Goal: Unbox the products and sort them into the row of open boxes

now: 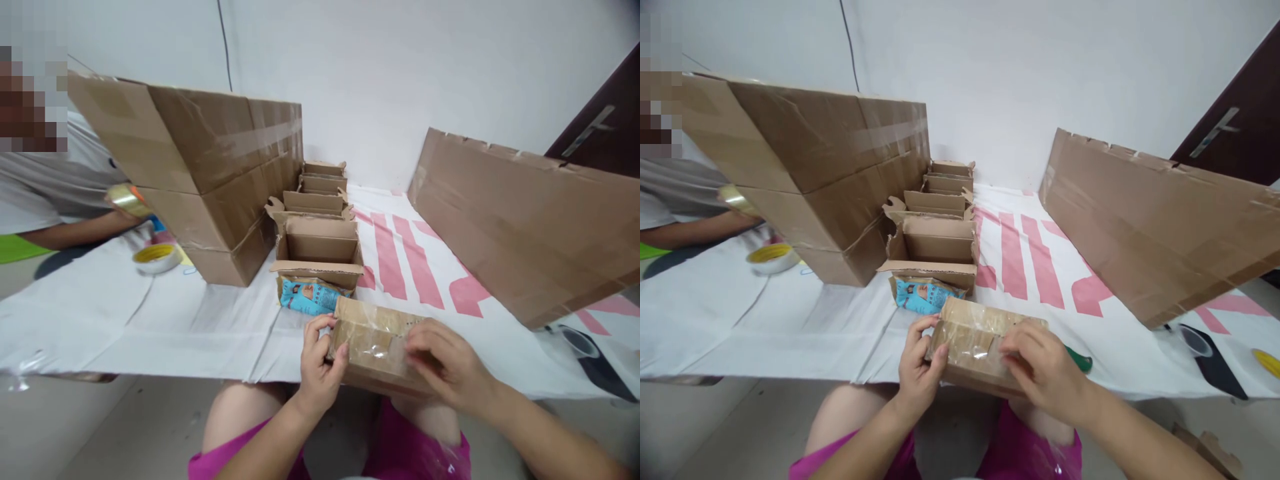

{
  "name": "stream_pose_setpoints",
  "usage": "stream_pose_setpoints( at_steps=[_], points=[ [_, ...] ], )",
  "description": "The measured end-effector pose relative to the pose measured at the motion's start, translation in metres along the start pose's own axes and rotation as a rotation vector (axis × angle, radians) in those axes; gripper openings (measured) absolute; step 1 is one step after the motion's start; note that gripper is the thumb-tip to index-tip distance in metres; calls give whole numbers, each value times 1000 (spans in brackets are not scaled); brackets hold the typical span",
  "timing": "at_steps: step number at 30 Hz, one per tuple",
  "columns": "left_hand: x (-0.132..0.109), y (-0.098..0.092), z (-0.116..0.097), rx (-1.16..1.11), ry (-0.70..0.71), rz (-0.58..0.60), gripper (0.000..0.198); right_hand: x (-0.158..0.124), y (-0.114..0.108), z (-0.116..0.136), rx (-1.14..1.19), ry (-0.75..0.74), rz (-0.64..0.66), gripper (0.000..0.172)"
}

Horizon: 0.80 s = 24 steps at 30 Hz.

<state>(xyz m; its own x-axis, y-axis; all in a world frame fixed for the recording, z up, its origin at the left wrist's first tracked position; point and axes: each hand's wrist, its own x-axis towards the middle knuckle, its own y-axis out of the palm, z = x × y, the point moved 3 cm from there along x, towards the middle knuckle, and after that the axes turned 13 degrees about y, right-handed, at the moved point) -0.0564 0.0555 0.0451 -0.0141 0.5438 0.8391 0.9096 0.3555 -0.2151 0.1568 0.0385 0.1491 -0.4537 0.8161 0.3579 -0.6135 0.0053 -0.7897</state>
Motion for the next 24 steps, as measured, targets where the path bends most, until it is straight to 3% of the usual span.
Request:
stream_pose_setpoints(
  at_steps=[3, 9, 24],
  points=[
    [0, 0, -1, -15, 17, -8, 14, 7, 16, 6, -110, 48, 85, 17],
    [-1, -1, -2, -31, 21, -19, 10, 14, 33, 14, -309, 48, 98, 12],
    [-5, 1, -4, -144, -10, -55, 22, 4, 39, -4, -338, -323, -3, 21]
  ],
)
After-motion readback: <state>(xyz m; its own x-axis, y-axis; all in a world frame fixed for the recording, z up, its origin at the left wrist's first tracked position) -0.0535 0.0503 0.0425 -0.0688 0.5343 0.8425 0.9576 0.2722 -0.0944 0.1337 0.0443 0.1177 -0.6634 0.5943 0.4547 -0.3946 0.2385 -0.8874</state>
